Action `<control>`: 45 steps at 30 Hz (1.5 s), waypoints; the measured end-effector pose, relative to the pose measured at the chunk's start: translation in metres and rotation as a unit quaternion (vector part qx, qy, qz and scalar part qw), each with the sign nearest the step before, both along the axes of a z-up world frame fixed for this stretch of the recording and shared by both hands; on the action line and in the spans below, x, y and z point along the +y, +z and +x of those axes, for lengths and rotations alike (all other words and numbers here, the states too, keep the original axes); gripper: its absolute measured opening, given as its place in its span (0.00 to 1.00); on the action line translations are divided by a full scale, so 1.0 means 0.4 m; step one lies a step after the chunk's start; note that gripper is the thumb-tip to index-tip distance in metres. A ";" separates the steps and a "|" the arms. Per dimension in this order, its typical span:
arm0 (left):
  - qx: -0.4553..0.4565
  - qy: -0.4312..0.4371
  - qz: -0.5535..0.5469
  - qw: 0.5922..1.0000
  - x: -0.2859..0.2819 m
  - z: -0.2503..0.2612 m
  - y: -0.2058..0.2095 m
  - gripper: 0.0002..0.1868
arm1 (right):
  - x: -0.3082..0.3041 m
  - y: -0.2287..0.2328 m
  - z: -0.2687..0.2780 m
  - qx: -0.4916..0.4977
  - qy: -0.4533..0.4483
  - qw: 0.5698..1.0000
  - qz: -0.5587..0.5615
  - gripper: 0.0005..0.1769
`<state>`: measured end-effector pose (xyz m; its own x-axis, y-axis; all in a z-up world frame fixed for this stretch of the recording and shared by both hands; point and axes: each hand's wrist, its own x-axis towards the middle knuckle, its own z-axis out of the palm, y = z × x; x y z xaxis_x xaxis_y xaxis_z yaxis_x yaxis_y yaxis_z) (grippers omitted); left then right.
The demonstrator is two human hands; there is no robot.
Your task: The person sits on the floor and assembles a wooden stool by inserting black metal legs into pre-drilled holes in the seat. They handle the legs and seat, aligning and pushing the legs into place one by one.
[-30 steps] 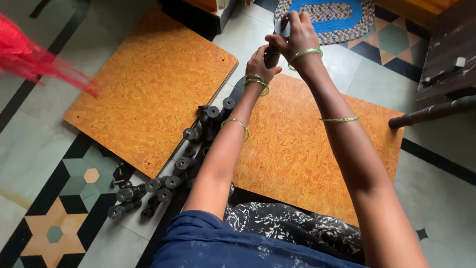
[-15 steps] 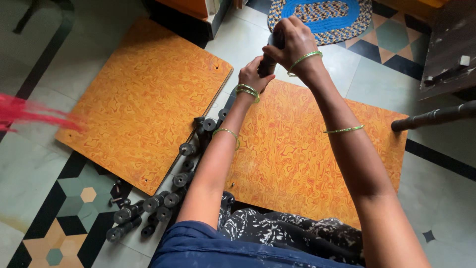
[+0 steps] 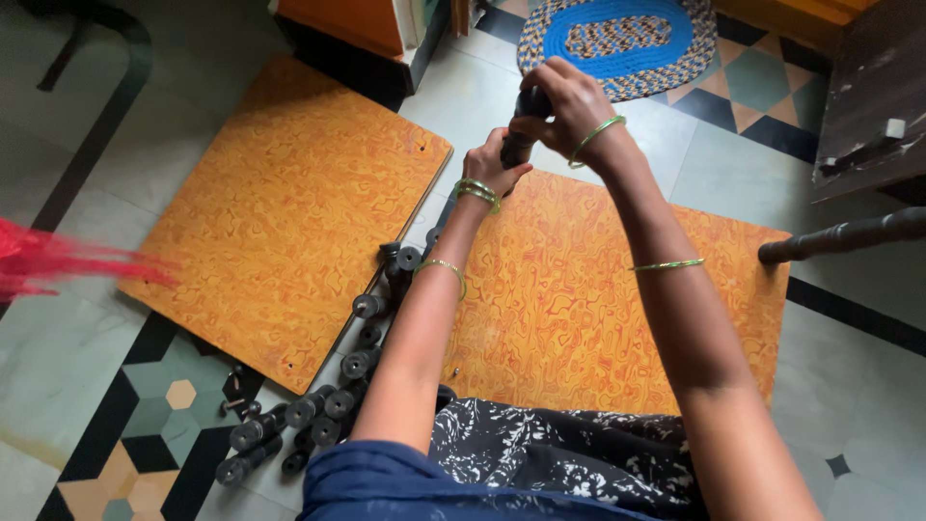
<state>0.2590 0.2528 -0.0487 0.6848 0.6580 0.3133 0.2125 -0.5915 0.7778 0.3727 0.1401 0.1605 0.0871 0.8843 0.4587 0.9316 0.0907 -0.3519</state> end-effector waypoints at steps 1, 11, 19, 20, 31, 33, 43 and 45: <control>-0.003 0.002 -0.006 1.000 -0.001 0.004 -0.003 0.38 | 0.000 -0.002 0.002 0.000 -0.010 1.000 0.002 0.26; -0.015 0.045 -0.030 0.998 -0.031 0.008 -0.083 0.36 | 0.036 -0.074 -0.050 -0.010 -0.180 0.984 0.007 0.34; -0.012 0.000 -0.006 1.000 -0.006 -0.013 -0.057 0.34 | 0.018 -0.076 -0.019 0.018 -0.091 0.996 0.007 0.28; -0.006 -0.005 -0.010 1.000 -0.007 -0.015 -0.052 0.34 | 0.008 -0.065 -0.006 0.027 -0.056 0.998 -0.006 0.26; 0.032 -0.005 -0.034 0.999 0.005 -0.007 -0.042 0.35 | 0.032 0.041 0.010 -0.011 -0.112 0.970 -0.214 0.42; 0.033 0.000 -0.048 0.998 0.003 -0.008 -0.041 0.34 | 0.040 0.039 -0.003 -0.016 -0.196 0.941 -0.276 0.38; 0.031 0.005 -0.056 0.998 -0.004 -0.005 -0.044 0.33 | 0.048 0.065 -0.037 -0.082 -0.146 0.962 -0.215 0.35; 0.032 0.004 -0.056 0.998 -0.002 -0.001 -0.049 0.33 | 0.055 0.078 -0.049 -0.062 -0.194 0.936 -0.286 0.25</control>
<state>0.2587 0.2519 -0.0682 0.6951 0.6926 0.1925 0.2688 -0.4988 0.8240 0.3531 0.1621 0.1915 0.4300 0.9013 -0.0527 0.8925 -0.4332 -0.1256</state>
